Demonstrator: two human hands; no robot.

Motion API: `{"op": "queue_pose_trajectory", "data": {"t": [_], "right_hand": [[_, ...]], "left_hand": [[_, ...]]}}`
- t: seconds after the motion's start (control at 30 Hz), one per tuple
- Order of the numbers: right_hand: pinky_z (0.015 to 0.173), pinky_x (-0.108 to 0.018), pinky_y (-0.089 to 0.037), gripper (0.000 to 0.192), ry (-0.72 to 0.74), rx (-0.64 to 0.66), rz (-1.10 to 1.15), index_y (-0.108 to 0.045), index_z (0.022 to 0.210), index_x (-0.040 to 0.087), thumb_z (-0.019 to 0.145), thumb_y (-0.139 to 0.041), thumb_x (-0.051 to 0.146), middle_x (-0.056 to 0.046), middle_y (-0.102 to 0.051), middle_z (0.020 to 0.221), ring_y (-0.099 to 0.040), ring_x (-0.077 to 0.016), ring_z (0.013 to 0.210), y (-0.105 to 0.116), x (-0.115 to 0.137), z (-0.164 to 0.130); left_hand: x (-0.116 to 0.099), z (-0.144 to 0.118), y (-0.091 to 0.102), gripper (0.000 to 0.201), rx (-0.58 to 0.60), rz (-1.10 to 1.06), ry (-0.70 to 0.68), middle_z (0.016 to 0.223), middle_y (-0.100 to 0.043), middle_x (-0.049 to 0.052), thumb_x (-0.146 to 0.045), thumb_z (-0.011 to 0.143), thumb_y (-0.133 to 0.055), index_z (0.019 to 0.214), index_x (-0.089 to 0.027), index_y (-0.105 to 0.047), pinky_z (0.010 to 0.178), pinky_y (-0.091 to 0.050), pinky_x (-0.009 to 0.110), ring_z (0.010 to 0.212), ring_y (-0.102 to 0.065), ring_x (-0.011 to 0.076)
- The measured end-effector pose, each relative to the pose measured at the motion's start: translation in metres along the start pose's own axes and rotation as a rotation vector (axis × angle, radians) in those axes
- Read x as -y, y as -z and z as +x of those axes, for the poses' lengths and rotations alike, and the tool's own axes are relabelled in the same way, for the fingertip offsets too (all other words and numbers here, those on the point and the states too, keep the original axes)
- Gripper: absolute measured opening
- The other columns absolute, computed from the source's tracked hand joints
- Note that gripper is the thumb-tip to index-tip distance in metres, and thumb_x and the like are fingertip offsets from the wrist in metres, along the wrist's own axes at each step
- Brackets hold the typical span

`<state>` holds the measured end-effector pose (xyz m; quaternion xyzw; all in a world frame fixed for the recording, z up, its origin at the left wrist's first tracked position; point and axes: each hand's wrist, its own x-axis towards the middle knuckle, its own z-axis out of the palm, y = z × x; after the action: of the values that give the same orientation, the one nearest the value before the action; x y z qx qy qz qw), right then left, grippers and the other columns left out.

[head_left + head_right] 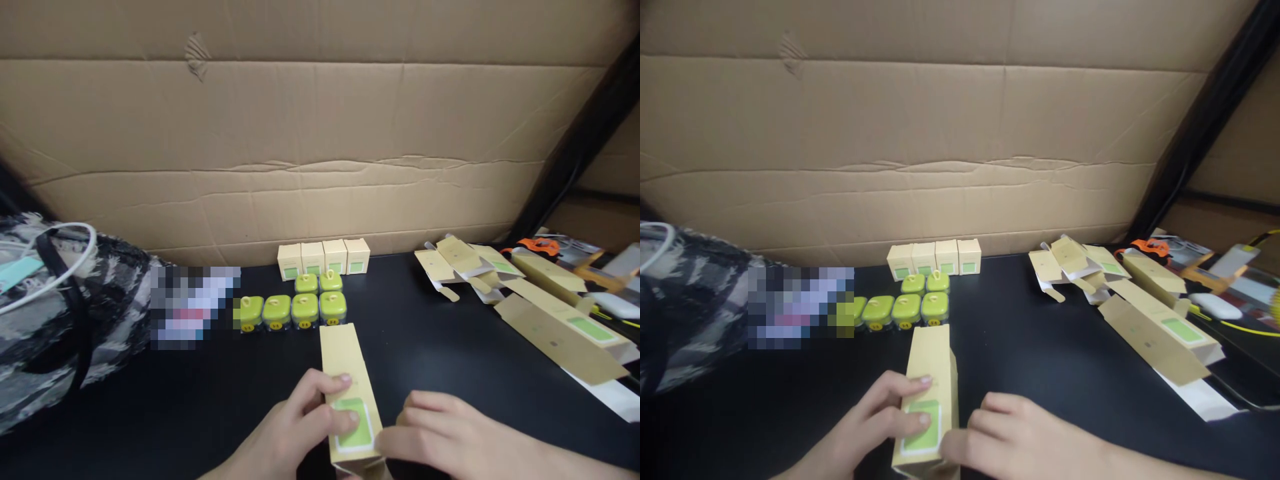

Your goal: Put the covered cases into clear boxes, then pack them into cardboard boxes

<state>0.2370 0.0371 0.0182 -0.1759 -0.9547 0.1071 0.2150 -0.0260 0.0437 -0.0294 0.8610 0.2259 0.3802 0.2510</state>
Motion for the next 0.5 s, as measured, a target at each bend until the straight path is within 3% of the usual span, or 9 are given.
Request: {"op": "queue_pose_trajectory", "data": {"t": [0.1,0.23,0.33,0.5], "right_hand": [[0.075,-0.03,-0.053,0.03,-0.024,-0.078,0.039,-0.056,0.118,0.022,0.104,-0.03,0.027,-0.002,-0.076,0.102,-0.07,-0.0177,0.075,-0.001,0.004,0.002],[0.076,-0.027,-0.052,0.045,-0.019,-0.124,0.002,-0.062,0.107,0.023,0.107,-0.018,0.033,0.0,-0.076,0.098,-0.069,-0.0141,0.074,-0.001,0.006,0.007],[0.077,-0.024,-0.052,0.045,-0.005,-0.141,-0.038,-0.064,0.103,0.024,0.107,-0.02,0.033,0.001,-0.075,0.091,-0.069,-0.012,0.075,0.001,0.006,0.009],[0.078,-0.024,-0.053,0.029,-0.004,-0.172,-0.043,-0.064,0.1,0.022,0.105,-0.036,0.029,-0.004,-0.073,0.092,-0.069,-0.0126,0.079,0.006,0.006,0.008]], "left_hand": [[-0.006,0.007,0.004,0.038,0.032,-0.064,-0.038,0.122,-0.051,0.012,-0.028,0.087,-0.062,0.123,-0.028,-0.05,0.085,-0.056,0.026,0.107,-0.066,0.0217],[-0.02,0.01,0.007,0.044,0.052,-0.165,0.123,0.124,-0.047,0.01,-0.015,0.082,-0.061,0.123,-0.029,-0.051,0.082,-0.055,0.024,0.11,-0.062,0.023],[-0.029,0.011,0.007,0.044,0.042,-0.182,0.211,0.123,-0.047,0.008,-0.014,0.081,-0.058,0.121,-0.032,-0.053,0.082,-0.053,0.027,0.111,-0.06,0.0238],[-0.037,0.013,0.008,0.044,0.057,-0.211,0.216,0.13,-0.05,0.008,-0.019,0.085,-0.057,0.126,-0.035,-0.053,0.093,-0.05,0.029,0.119,-0.058,0.0232]]}}
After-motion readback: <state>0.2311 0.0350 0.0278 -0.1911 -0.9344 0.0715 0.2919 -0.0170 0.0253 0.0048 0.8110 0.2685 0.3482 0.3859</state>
